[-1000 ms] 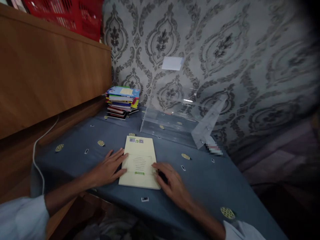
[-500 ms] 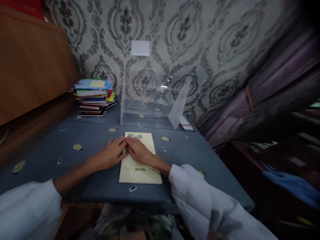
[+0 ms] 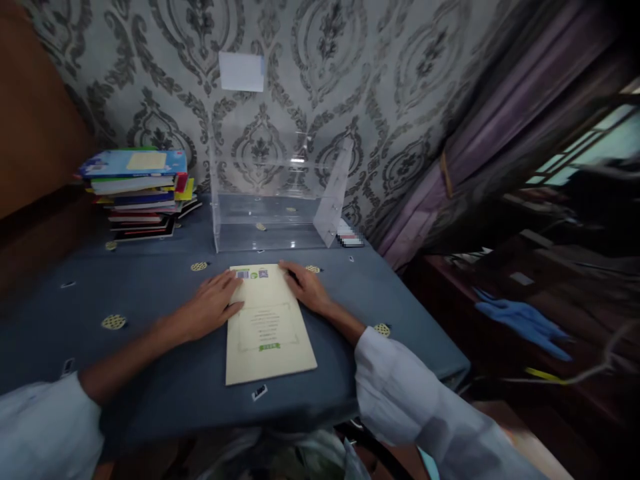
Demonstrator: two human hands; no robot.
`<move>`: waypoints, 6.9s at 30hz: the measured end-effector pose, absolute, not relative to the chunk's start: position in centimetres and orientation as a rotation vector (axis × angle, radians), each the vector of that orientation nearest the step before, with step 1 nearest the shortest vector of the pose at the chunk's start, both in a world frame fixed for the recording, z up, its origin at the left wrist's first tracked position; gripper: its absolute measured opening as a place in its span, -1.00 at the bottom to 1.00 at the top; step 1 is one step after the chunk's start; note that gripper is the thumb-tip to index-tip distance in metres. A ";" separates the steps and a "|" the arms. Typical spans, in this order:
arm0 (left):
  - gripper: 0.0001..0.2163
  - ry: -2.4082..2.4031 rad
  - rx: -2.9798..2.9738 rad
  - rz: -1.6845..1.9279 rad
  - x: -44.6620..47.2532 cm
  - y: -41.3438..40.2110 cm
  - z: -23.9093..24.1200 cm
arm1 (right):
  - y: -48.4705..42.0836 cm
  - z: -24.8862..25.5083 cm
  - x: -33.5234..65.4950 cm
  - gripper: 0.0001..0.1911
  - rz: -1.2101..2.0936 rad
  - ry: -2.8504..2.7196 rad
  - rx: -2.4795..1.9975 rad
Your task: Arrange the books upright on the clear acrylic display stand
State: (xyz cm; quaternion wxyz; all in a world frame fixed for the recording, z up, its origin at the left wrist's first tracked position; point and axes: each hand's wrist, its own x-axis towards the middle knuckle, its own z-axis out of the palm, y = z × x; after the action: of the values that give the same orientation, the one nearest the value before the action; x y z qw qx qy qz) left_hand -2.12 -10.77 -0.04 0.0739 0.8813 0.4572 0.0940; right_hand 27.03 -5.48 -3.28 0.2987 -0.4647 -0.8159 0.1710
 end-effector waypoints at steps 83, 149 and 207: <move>-0.53 0.942 3.030 0.344 7.6 -16.0 -1.5 | -6.4 -3.3 27.9 -0.63 0.445 -2.118 -0.910; -0.44 1.489 2.250 1.057 -2.4 -5.6 -3.7 | -6.1 0.4 16.7 -0.66 0.310 -2.657 -0.849; -0.60 1.820 2.313 0.669 -0.4 -6.7 -1.3 | -8.1 -2.4 28.1 -0.45 0.693 -2.473 -0.841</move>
State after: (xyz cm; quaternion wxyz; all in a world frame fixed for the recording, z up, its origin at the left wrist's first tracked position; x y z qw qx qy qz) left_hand -0.44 -6.67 -1.26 0.0616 0.7649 0.6018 0.2213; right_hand 28.13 -8.09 -2.39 0.2178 -0.3037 -0.8932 0.2502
